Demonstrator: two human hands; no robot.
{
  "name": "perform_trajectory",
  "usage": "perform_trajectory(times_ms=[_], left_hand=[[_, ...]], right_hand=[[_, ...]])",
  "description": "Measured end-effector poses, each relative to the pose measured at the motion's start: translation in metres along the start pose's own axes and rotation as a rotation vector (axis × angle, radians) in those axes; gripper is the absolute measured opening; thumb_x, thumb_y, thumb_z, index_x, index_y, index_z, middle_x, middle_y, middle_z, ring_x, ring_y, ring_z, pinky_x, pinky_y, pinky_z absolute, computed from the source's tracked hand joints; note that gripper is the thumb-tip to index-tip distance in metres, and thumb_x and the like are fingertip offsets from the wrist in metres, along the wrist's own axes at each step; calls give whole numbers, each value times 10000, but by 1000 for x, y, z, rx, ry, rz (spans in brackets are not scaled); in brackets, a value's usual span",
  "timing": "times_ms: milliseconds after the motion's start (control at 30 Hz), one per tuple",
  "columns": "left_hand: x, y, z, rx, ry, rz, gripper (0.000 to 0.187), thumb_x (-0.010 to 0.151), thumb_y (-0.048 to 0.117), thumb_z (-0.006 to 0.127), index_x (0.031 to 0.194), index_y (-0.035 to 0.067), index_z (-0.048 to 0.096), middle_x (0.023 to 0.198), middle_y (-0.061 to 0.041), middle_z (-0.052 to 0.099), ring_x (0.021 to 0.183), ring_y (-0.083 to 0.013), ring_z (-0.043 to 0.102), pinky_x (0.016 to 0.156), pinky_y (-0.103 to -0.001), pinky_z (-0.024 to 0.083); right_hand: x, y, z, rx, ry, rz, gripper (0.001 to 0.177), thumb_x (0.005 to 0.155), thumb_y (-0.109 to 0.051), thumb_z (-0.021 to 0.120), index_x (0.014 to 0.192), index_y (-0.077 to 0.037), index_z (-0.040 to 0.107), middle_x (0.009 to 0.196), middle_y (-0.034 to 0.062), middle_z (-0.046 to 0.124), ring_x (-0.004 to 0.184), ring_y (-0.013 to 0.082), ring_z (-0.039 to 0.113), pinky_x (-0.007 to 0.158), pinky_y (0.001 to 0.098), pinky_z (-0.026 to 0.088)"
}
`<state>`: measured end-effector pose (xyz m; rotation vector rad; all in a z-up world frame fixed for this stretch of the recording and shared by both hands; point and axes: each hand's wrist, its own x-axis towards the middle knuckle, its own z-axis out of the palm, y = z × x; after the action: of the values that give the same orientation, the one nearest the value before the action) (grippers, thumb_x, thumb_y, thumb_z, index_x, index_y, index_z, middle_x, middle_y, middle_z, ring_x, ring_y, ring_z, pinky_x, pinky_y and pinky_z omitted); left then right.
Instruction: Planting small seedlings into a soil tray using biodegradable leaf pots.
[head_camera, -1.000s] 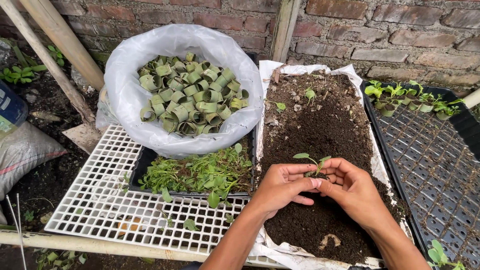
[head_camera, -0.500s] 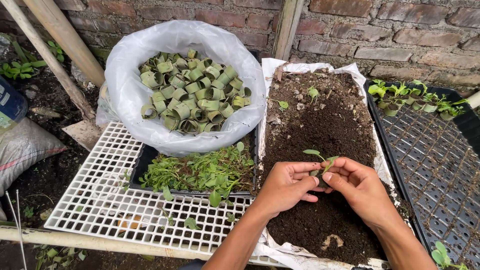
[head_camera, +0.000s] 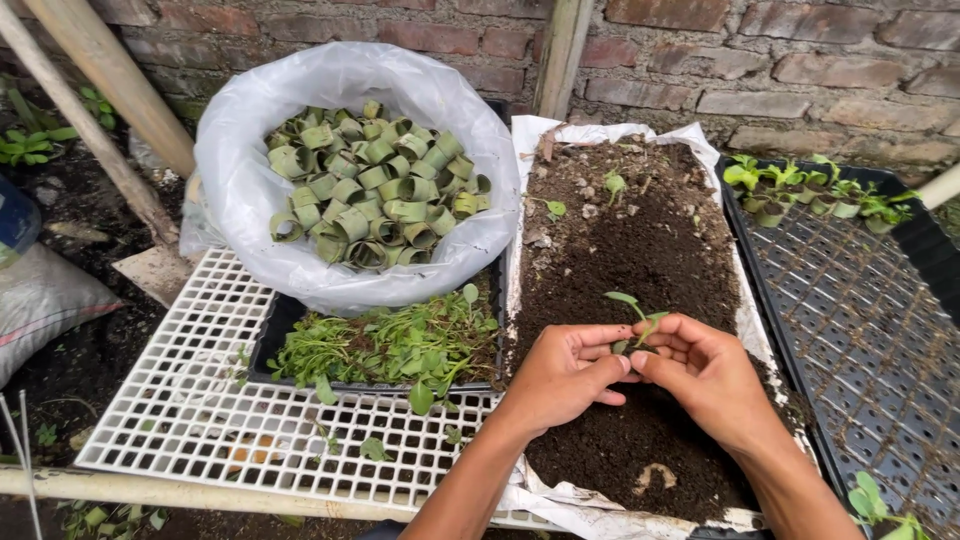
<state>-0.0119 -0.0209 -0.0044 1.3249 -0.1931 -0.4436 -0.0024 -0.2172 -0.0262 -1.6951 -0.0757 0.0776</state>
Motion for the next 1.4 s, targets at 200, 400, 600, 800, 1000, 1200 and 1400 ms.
perform_trajectory(times_ms=[200, 400, 600, 800, 1000, 1200, 1400], left_hand=[[6, -11, -2, -18, 8, -76, 491, 892, 163, 685, 1368, 64, 614, 1143, -137, 750, 1042, -209, 733, 770, -367, 652], [14, -17, -7, 36, -46, -129, 711, 902, 100, 643, 1553, 249, 398, 1180, -135, 732, 996, -156, 693, 790, -332, 614], [-1, 12, 2, 258, 107, -104, 776, 836, 135, 684, 1562, 231, 426, 1297, -88, 763, 916, -136, 747, 724, -290, 625], [-6, 15, -4, 245, 201, -64, 519, 898, 62, 638, 1410, 148, 640, 1148, -65, 795, 932, -168, 768, 737, -289, 628], [-3, 16, 4, 273, 216, -97, 511, 905, 59, 641, 1408, 146, 657, 1087, -65, 796, 878, -170, 746, 721, -299, 609], [-1, 16, 17, 302, 214, -144, 520, 918, 54, 628, 1429, 150, 647, 1085, -62, 791, 877, -175, 731, 731, -309, 582], [-2, 15, 17, 341, 239, -128, 512, 919, 29, 610, 1416, 145, 646, 1102, -67, 799, 878, -176, 747, 767, -309, 634]], right_hand=[[0, 14, -3, 49, -27, -77, 326, 815, 85, 771, 1131, 16, 726, 997, 121, 768, 895, 158, 706, 820, 299, 619], [-16, -12, -2, -431, 32, -221, 149, 824, -224, 809, 880, -130, 708, 1089, -46, 831, 780, 63, 595, 765, 270, 492], [-31, -23, -43, -142, -108, -118, 324, 828, -123, 817, 1126, -22, 740, 1059, 63, 807, 924, 128, 758, 902, 248, 596], [-78, -13, -173, -451, -37, 24, 281, 857, -173, 787, 1113, -91, 867, 663, 11, 730, 518, 118, 547, 463, 246, 434], [-125, 23, -274, -423, 177, 385, 157, 874, -53, 799, 941, 70, 871, 1002, 121, 880, 990, 174, 735, 838, 351, 514], [-144, 41, -282, -520, -40, 500, 59, 939, -45, 787, 883, -28, 794, 820, 77, 734, 770, 184, 617, 754, 302, 479], [-139, 41, -281, -861, -75, 550, 248, 814, -371, 859, 1011, -229, 911, 1112, -110, 860, 1014, 63, 798, 932, 238, 565]])
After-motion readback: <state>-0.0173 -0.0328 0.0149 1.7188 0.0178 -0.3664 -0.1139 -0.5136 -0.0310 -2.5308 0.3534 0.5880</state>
